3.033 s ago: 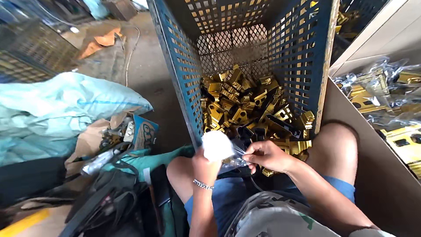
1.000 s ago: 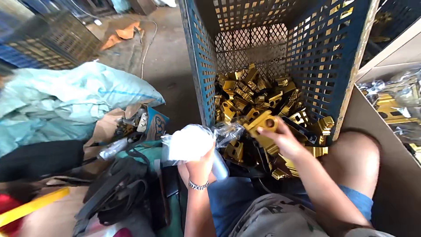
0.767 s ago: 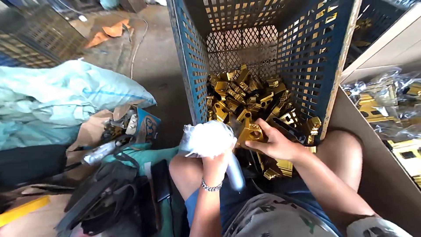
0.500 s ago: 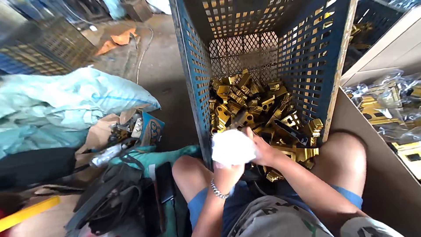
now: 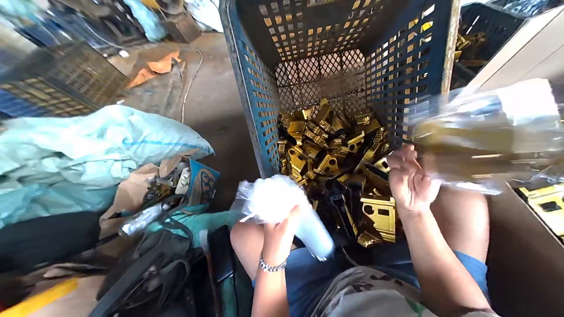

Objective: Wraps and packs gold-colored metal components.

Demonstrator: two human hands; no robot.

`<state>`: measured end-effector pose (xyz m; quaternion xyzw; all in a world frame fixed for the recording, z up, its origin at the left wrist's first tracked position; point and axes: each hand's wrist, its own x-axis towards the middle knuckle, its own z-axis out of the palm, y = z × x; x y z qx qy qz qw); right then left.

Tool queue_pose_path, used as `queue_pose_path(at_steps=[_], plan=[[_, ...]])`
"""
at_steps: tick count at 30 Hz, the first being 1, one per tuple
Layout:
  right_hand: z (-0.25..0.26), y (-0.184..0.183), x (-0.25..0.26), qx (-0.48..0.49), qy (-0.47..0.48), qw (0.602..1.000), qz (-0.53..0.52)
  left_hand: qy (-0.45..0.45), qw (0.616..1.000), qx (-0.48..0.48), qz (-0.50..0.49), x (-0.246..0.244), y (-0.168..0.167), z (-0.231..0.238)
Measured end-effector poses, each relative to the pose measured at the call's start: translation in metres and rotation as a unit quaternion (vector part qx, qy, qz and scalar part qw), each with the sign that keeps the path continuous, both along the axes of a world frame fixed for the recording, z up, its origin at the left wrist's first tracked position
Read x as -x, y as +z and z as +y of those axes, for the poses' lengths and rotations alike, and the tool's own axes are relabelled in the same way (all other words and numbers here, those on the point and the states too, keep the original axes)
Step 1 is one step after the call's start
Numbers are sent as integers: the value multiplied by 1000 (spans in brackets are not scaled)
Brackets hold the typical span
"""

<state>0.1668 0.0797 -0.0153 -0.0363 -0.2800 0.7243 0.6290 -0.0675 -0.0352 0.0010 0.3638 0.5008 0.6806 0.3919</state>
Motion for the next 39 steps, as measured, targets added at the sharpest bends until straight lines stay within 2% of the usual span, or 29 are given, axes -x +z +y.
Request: queue_pose_path(at_steps=[2,4,6,8,9,10,11,13,14,15,16,17,19,20,22,24,25,26,27,28,29,31,32,33,34,35,37,38,39], plan=[[-8,10,19,-13,16,975,-222,9,992,-12,121,-13,-13,8],[-25,20,45,-69,76,902,-419,31,973,-51,223,-30,-24,19],[-33,26,54,-89,62,863,-494,-6,981,-59,185,-37,-21,19],[-34,26,47,-64,69,850,-518,-95,993,-7,72,-36,-6,11],[-37,25,44,-49,83,843,-529,-113,992,16,48,-32,-3,8],[-42,22,41,-42,99,834,-541,-94,993,28,71,-27,-6,8],[-46,17,39,-48,111,825,-553,-38,988,30,150,-19,-12,11],[-51,8,33,-63,132,825,-546,135,929,-18,344,0,-38,20],[-55,4,32,-52,131,837,-529,197,904,-28,379,8,-45,22],[-56,2,32,-37,121,851,-510,209,908,-28,362,10,-43,20],[-56,3,34,-32,108,860,-498,155,942,-8,297,7,-33,13],[-58,4,39,-41,103,864,-491,53,977,12,205,0,-21,3],[-67,5,47,-100,122,859,-487,-128,988,42,76,-17,-11,-10],[-68,5,47,-126,134,853,-489,-161,985,32,50,-21,-13,-12],[-62,7,40,-135,119,846,-502,-127,989,-8,75,-14,-21,-12],[-54,11,22,-99,34,831,-546,-26,984,-16,174,-2,-31,-14],[-46,10,10,-94,-37,801,-590,20,978,-18,207,3,-34,-14],[-35,9,-2,-99,-112,748,-647,53,974,-26,217,8,-35,-13],[-22,8,-15,-109,-174,674,-710,74,975,-29,208,11,-33,-11],[-9,8,-25,-109,-192,596,-772,90,976,-32,198,12,-31,-10],[4,10,-31,-95,-152,527,-831,100,976,-34,192,12,-28,-7],[31,12,-30,-70,1,403,-913,103,977,-34,183,7,-26,-1],[40,8,-27,-73,52,359,-929,105,977,-37,182,3,-26,3],[44,4,-26,-88,66,343,-933,112,974,-47,190,1,-28,6],[43,5,-29,-105,35,374,-921,121,970,-60,204,0,-29,10],[38,11,-34,-119,-41,444,-887,132,964,-70,220,0,-30,13],[20,23,-40,-132,-248,604,-746,153,959,-61,232,-1,-32,17],[10,29,-36,-108,-308,685,-651,158,961,-54,220,-2,-34,18],[0,37,-28,-64,-301,785,-538,157,967,-47,192,-5,-35,21]])
